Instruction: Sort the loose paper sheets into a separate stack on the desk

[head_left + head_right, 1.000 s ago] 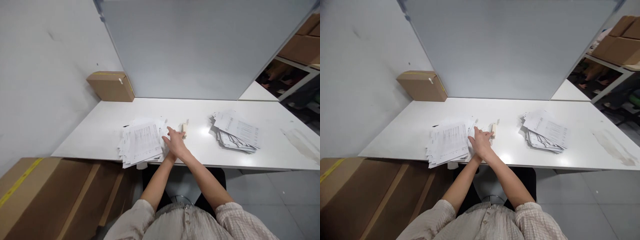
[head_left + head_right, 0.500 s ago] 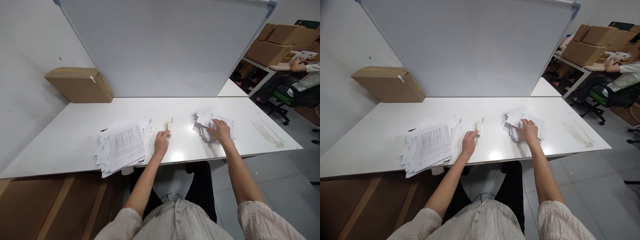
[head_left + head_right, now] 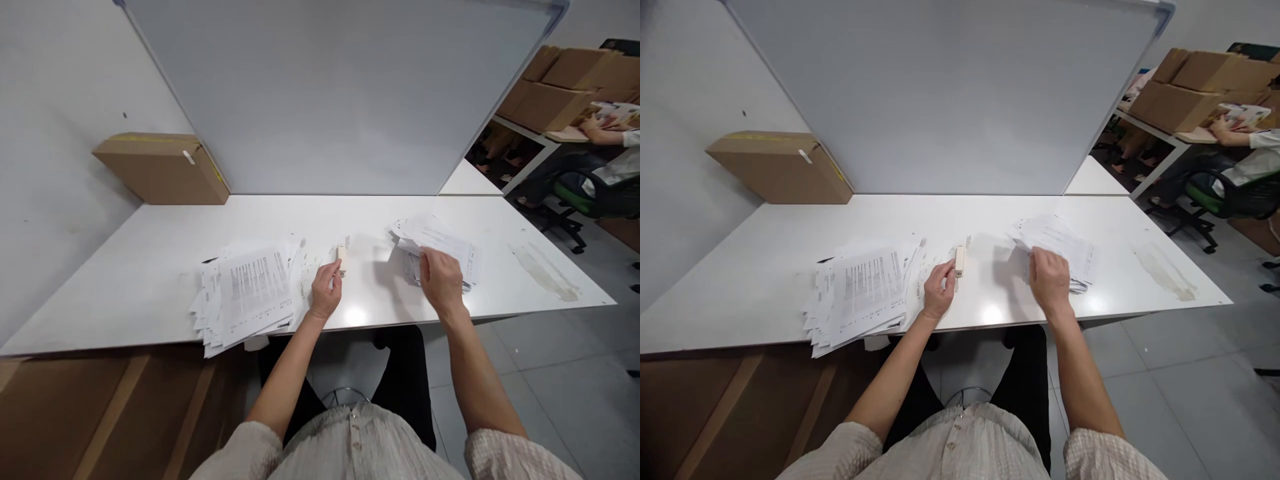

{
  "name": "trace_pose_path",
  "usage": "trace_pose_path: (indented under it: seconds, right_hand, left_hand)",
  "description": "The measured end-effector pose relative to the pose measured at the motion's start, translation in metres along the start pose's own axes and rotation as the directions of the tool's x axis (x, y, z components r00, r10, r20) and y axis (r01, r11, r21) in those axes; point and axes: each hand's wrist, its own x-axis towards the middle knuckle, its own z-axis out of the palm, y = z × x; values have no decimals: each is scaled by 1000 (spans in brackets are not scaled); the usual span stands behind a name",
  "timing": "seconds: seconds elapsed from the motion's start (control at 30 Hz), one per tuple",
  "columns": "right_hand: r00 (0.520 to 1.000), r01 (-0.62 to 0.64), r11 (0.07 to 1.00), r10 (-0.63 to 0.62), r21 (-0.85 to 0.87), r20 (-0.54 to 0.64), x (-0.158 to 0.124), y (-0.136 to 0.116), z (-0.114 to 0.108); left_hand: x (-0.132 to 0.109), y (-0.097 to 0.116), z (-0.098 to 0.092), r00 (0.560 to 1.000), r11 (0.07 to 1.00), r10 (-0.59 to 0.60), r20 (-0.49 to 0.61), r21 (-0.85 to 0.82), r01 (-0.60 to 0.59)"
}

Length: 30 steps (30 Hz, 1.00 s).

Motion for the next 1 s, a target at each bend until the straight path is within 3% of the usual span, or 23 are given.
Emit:
trace_pose_path:
  seconds: [0.1, 0.17, 0.23, 0.33, 0.43, 0.53, 0.63, 0.77, 0.87, 1.0]
  right_hand:
    - [997, 80, 967, -83, 240, 2, -23, -45, -25]
    - [994, 94, 914, -107, 395, 11, -33, -65, -33]
    - [992, 41, 852, -96, 522, 79, -35, -72, -33]
    - [965, -147, 771, -26, 619, 261, -22, -54, -20]
    - [956, -249, 852, 141, 461, 257, -2, -12, 2]
    - [961, -227, 973, 216, 44, 170, 15, 29, 22]
    - [926, -151, 967, 211, -203, 315, 21, 53, 35]
    - [875, -54, 958, 181, -281, 450, 19, 58, 40]
    - [873, -33, 949, 180, -313, 454, 18, 58, 40]
    - [886, -116, 937, 248, -330, 392, 19, 62, 39]
  left_hand:
    - [-3, 3, -2, 987, 932, -101, 121, -337, 137]
    - [-3, 3, -5, 946, 824, -189, 265, -481, 300]
    - [-3, 4, -7, 875, 723, -279, 397, -513, 463]
    - [-1, 9, -10, 806, 611, -358, 472, -534, 584]
    - [2, 16, -11, 793, 527, -353, 496, -595, 607]
    - [5, 19, -10, 780, 487, -367, 507, -610, 625]
    - [5, 17, -9, 766, 475, -399, 504, -601, 643]
    - [5, 12, -7, 758, 474, -433, 488, -592, 652]
    - [5, 11, -6, 760, 469, -459, 460, -601, 648]
    - [6, 12, -6, 749, 455, -482, 455, -601, 658]
